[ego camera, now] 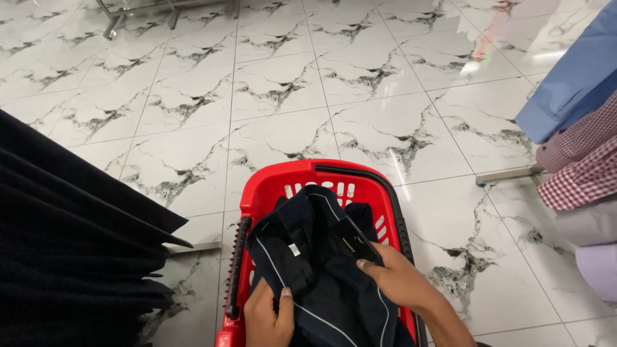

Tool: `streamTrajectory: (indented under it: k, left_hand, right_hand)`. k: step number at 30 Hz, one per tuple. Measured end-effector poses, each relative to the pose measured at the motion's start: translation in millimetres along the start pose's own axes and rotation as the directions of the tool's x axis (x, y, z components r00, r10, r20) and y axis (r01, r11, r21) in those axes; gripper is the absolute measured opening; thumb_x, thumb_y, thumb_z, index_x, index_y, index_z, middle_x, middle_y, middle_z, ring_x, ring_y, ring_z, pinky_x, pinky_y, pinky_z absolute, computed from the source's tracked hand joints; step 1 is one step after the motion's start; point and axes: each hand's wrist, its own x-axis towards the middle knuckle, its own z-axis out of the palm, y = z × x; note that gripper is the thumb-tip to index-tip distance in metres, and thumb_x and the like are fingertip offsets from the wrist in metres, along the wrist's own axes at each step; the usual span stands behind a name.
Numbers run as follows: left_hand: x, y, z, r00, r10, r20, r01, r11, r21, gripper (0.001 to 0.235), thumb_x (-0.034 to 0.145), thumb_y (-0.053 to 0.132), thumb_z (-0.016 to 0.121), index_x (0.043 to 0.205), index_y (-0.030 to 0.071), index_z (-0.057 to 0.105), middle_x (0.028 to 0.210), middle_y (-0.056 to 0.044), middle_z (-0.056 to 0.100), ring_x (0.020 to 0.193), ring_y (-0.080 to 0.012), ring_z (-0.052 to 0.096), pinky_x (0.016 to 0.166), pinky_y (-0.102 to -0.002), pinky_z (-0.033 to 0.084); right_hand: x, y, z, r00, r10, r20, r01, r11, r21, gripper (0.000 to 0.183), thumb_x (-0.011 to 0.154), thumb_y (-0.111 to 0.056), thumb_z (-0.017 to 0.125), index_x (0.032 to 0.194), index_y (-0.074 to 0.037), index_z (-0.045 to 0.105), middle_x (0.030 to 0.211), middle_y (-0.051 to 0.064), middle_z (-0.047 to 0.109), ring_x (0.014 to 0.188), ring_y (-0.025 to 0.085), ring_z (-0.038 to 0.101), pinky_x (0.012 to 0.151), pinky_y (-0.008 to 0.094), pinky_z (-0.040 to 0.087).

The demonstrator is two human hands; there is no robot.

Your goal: Taking trousers out of a shopping basket and hanging them onto a clothing rack.

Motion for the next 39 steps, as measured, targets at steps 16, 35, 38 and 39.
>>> streamTrajectory:
  k: [16,35,38,39]
  left_hand:
    - [5,-37,30,0.946,-0.265,0.189,0.241,0.96,0.139,0.042,0.094,0.031,0.056,0.123,0.003,0.068,0.116,-0.024,0.07,0.111,-0.0423,0.067,0.099,-0.046,0.05]
    - [64,445,-254,0.597,-0.788,0.152,0.736,0.462,-0.495,0.027,0.105,0.018,0.045,0.121,0.008,0.064,0.109,-0.011,0.071,0.1,-0.0223,0.064,0.088,-0.033,0.05]
    - [85,518,-285,0.637,-0.753,0.164,0.73,0.522,-0.44,0.031,0.093,0.024,0.061,0.12,0.009,0.068,0.111,-0.008,0.076,0.104,-0.0197,0.069,0.093,-0.03,0.051]
    - [71,534,-291,0.634,-0.757,0.155,0.748,0.551,-0.369,0.031,0.082,0.027,0.077,0.107,0.011,0.072,0.101,-0.005,0.079,0.097,-0.0174,0.07,0.09,-0.028,0.052]
  right_hand:
    - [-12,1,8,0.962,0.111,-0.249,-0.054,0.973,0.226,0.068,0.091,-0.05,0.058,0.152,-0.02,0.052,0.156,0.0,0.056,0.148,0.019,0.047,0.123,0.035,0.033]
    - [-376,-287,-72,0.8,0.318,-0.509,0.04,0.818,0.574,0.062,0.094,-0.044,0.056,0.143,-0.006,0.059,0.14,0.011,0.065,0.131,0.026,0.058,0.109,0.035,0.043]
    - [-424,-332,-86,0.761,0.345,-0.55,0.055,0.81,0.584,0.063,0.096,-0.047,0.054,0.142,-0.005,0.059,0.141,0.01,0.064,0.134,0.025,0.055,0.111,0.037,0.041]
    - [-448,-333,-85,0.734,0.403,-0.548,0.026,0.788,0.615,0.062,0.097,-0.048,0.055,0.141,-0.004,0.059,0.138,0.01,0.065,0.13,0.026,0.057,0.109,0.038,0.042]
